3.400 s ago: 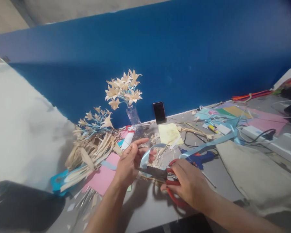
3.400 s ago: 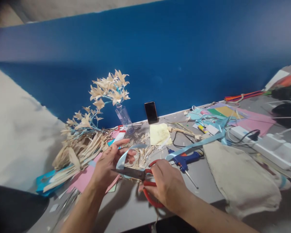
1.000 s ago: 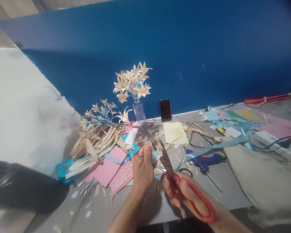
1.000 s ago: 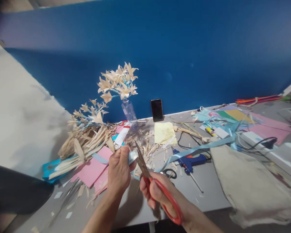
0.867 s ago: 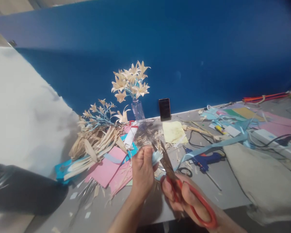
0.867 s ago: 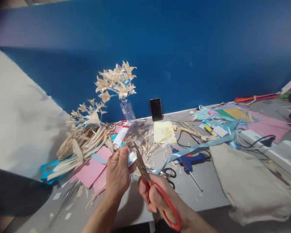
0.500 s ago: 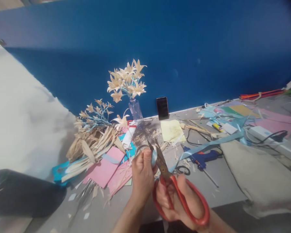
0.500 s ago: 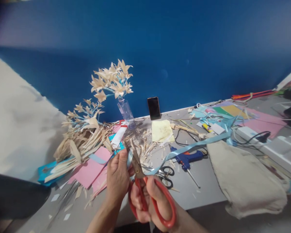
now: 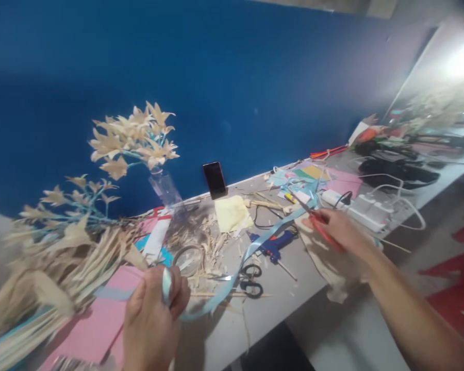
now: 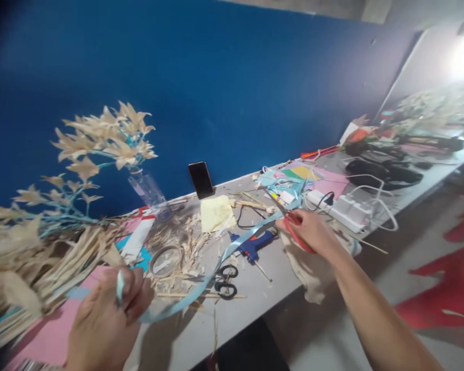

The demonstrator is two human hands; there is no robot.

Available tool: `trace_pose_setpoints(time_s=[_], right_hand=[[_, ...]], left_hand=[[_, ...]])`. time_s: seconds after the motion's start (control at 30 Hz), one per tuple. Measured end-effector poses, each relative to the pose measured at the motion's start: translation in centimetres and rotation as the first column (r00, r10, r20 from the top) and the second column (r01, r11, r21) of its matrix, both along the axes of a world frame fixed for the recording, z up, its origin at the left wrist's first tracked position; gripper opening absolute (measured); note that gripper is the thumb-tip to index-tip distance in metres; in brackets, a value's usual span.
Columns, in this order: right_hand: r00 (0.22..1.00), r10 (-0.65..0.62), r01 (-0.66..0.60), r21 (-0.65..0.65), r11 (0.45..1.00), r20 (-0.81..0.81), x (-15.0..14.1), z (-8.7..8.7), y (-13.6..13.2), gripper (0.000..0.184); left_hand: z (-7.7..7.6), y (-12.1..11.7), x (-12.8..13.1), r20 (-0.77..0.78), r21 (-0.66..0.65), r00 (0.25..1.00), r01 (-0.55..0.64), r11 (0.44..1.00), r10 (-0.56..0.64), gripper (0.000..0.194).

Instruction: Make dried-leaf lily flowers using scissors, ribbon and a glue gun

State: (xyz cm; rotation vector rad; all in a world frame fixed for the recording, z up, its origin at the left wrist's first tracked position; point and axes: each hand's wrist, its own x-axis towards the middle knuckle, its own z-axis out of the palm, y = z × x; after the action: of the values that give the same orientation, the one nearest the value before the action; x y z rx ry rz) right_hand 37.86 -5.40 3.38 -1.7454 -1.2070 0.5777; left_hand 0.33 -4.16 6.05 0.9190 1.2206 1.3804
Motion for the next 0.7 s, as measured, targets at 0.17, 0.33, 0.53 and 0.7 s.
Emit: trace_pose_setpoints(time_s=[0.17, 0.33, 0.53, 0.7], right_hand=[[0.799, -0.064, 0.279, -0.274, 0.921, 0.598, 3.3, -1.5, 0.5, 0.034], [0.718, -0.015, 0.246, -0.234, 0.941, 0.696, 2.4, -1.2, 2.9, 0.028], [0.872, 0.468, -0.487, 0.143, 0.862, 0.144, -9.6, 2.5, 3.5, 0.02], [0.677, 0.689, -0.63, 0.279, 0.725, -0.26, -17.8, 5.0, 4.6, 0.022]], left_hand=[[0.2, 1.0, 2.7, 0.217, -0.05, 0.965, 0.161, 0.986, -0.146, 0.046], [0.5, 1.8, 4.6, 0.254, -0.041, 0.944, 0.227, 0.973, -0.209, 0.042], [0.2, 2.6, 5.9, -0.04, 0.103, 0.997, 0.066, 0.993, -0.062, 0.048], [-0.6, 3.2, 6.1, -0.26, 0.231, 0.958, -0.056, 0.971, 0.117, 0.05]])
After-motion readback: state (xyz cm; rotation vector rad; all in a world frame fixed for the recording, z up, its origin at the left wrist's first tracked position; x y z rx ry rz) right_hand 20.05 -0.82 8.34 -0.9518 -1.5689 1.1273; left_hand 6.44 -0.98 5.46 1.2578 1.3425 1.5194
